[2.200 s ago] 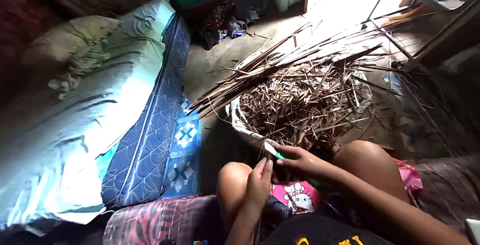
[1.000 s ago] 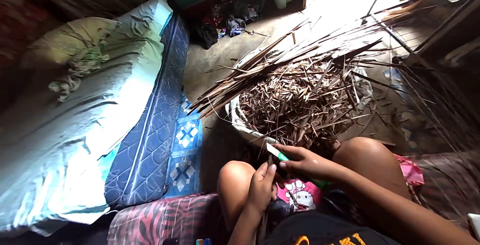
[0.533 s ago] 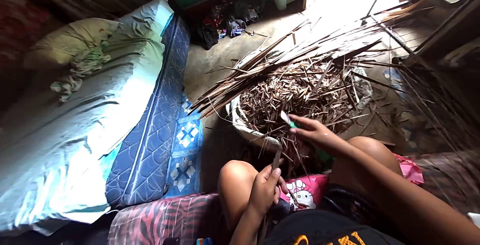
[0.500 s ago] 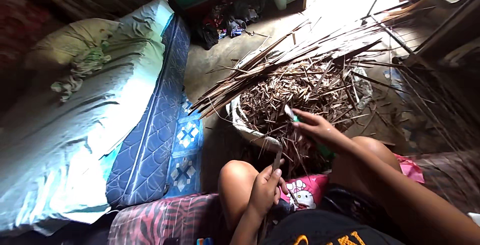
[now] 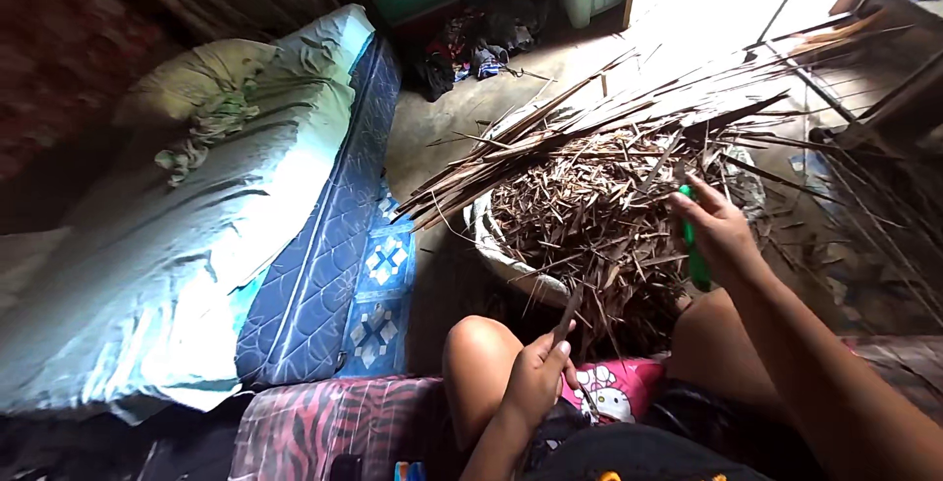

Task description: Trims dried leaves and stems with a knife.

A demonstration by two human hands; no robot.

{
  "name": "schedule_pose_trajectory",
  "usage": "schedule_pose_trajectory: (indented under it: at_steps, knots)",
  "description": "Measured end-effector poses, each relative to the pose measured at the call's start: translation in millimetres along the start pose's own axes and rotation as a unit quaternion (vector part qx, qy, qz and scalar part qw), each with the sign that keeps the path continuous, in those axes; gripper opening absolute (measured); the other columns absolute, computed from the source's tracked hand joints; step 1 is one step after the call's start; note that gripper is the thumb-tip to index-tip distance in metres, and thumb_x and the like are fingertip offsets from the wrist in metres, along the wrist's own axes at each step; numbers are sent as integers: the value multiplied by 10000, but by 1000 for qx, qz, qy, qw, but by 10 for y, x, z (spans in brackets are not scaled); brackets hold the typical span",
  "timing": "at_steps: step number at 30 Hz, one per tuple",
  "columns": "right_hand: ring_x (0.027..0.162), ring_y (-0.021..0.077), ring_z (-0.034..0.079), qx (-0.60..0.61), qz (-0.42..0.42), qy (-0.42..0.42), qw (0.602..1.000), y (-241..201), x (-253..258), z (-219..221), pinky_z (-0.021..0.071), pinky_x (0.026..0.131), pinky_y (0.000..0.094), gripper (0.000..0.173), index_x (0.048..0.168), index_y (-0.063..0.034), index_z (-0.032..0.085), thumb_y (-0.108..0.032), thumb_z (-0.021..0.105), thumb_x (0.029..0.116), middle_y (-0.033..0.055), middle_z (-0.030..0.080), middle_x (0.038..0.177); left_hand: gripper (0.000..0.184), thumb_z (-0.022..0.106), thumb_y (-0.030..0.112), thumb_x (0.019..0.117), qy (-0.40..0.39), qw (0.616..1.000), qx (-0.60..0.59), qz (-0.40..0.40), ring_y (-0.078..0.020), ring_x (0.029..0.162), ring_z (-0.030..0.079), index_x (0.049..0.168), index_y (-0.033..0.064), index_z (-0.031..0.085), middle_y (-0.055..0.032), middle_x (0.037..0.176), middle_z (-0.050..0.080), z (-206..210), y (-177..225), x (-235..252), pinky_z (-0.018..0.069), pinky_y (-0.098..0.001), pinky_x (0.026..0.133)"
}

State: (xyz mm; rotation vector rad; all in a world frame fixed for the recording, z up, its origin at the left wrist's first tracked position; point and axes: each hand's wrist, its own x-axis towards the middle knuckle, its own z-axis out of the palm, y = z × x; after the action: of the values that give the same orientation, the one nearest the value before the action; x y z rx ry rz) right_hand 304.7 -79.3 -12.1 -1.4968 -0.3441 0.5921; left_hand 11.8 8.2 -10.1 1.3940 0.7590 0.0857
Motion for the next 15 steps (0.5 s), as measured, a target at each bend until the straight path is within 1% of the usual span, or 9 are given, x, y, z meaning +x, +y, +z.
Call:
schedule_pose_trajectory:
  at_steps: [3,6,8,10,11,12,13,14,15]
  knots:
    - [529,32,513,-23,10,-33,999,-28,-62,-82,461,469,187,531,1548,-108,350,-183,543,1058,-13,558,793,452,413,147,1085,44,999,14,-21,-5,436,400,1511,-5,418,34,634,570,-1,-9,17,354,-178,422]
    - [642,126,544,-166,30,-159,973,29,-315,58,484,573,320,455,1392,-19,483,-134,588,964,95,604,939,543,426,247,1104,79,994,73,-35,-63,446,458,1600,57,310,22,598,515,18,40,76,416,-230,440]
    - [755,210,612,-253,28,-290,922,71,-554,251,531,683,414,398,1369,-19,531,-127,560,986,153,637,1009,522,395,292,1120,91,985,137,-44,-82,441,490,1571,32,358,8,600,541,30,89,127,457,-252,449]
    - [836,321,669,-314,11,-384,868,137,-793,452,544,766,531,426,1440,-76,534,-197,544,1031,198,681,996,450,383,262,1122,114,970,213,-33,-106,505,579,1454,-17,502,-36,706,641,44,122,171,537,-287,524]
    - [881,379,693,-341,3,-405,848,160,-898,540,541,797,591,439,1462,-106,531,-232,536,1041,216,703,995,392,393,211,1105,134,957,255,-21,-128,600,632,1351,-25,588,-69,818,689,53,122,194,564,-315,604]
    - [915,419,697,-359,-2,-417,835,164,-992,612,530,815,624,440,1472,-118,524,-250,526,1051,230,709,997,349,411,148,1070,156,946,286,-8,-176,760,684,1266,-32,636,-119,951,710,62,121,213,583,-368,741]
    - [932,435,698,-375,-4,-419,827,160,-1069,672,527,820,634,435,1473,-120,519,-259,511,1061,234,711,997,355,425,110,1055,174,937,302,5,-251,962,706,1290,-54,634,-187,1093,714,74,132,223,557,-430,904]
    - [939,437,700,-390,-2,-418,821,146,-1129,720,529,815,630,424,1463,-114,515,-262,492,1067,232,711,993,386,429,114,1068,189,930,315,16,-305,1095,693,1370,-62,593,-229,1186,701,85,134,236,517,-465,1006]
    - [955,435,701,-409,4,-416,812,129,-1172,758,531,819,621,411,1452,-104,508,-261,469,1074,229,709,999,417,423,136,1088,195,924,327,13,-332,1169,671,1446,-46,535,-244,1245,685,95,145,246,485,-479,1058]
